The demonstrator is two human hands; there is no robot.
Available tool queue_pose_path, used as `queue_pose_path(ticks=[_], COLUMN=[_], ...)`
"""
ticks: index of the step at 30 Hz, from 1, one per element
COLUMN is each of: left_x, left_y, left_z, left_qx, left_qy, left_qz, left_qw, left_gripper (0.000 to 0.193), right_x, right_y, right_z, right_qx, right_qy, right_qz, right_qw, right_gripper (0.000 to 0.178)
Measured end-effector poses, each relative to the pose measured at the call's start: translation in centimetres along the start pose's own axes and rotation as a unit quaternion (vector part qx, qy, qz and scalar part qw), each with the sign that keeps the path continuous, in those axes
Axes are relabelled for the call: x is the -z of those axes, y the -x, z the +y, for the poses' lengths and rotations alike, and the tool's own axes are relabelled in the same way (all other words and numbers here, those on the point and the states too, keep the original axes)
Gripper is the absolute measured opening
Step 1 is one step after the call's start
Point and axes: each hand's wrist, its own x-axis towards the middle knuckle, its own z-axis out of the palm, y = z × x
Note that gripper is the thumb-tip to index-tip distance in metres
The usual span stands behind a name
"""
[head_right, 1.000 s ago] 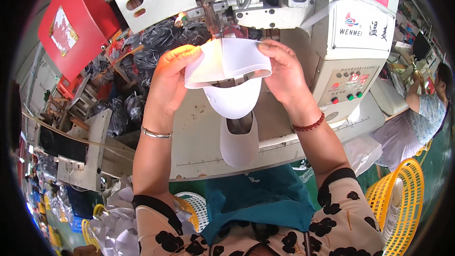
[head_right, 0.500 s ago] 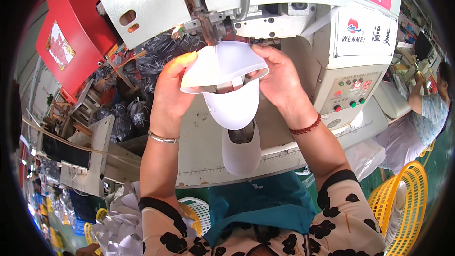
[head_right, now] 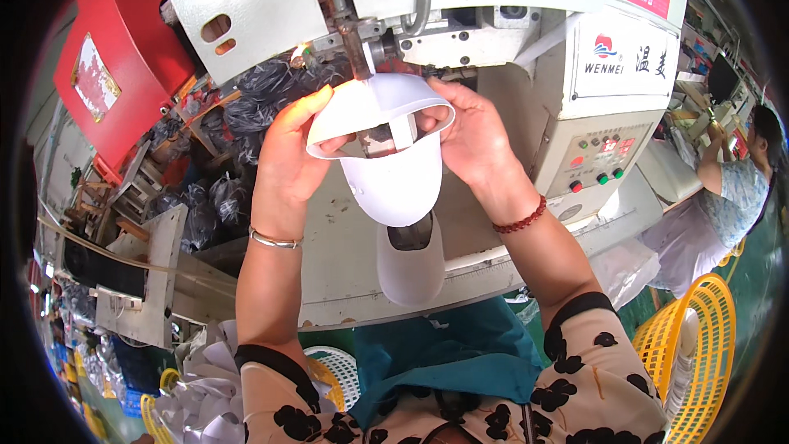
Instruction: The person sews white fabric shoe components using an industrial sewing machine.
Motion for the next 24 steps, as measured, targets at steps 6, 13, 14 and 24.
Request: queue_pose_path(ticks=[6, 13, 14, 24], left_x=[0.7, 0.4, 0.5, 1.7], left_y=[-0.1, -0.2, -0.2, -0.3], left_z=[-0.2, -0.2, -0.2, -1.5], left_qx=[-0.001, 0.006, 0.007, 0.031], left_qy=[0.010, 0.015, 0.012, 0.086], left_qz=[-0.014, 0.001, -0.001, -0.020], left_qw=[1.000, 1.000, 1.000, 0.996], left_gripper=[0.027, 0.029, 0.029, 0.017], right_x=[-0.2, 0.2, 0.4, 2.1], right_y=[0.0, -0.1, -0.2, -0.7], right_z=[0.1, -0.1, 0.0, 0.2], right_qx=[-0.009, -0.006, -0.009, -0.054], right_qy=[0.002, 0.006, 0.000, -0.029], right_qz=[0.008, -0.009, -0.016, -0.082], right_qw=[1.000, 1.000, 1.000, 0.995], right_gripper=[0.017, 0.017, 0.017, 0.021])
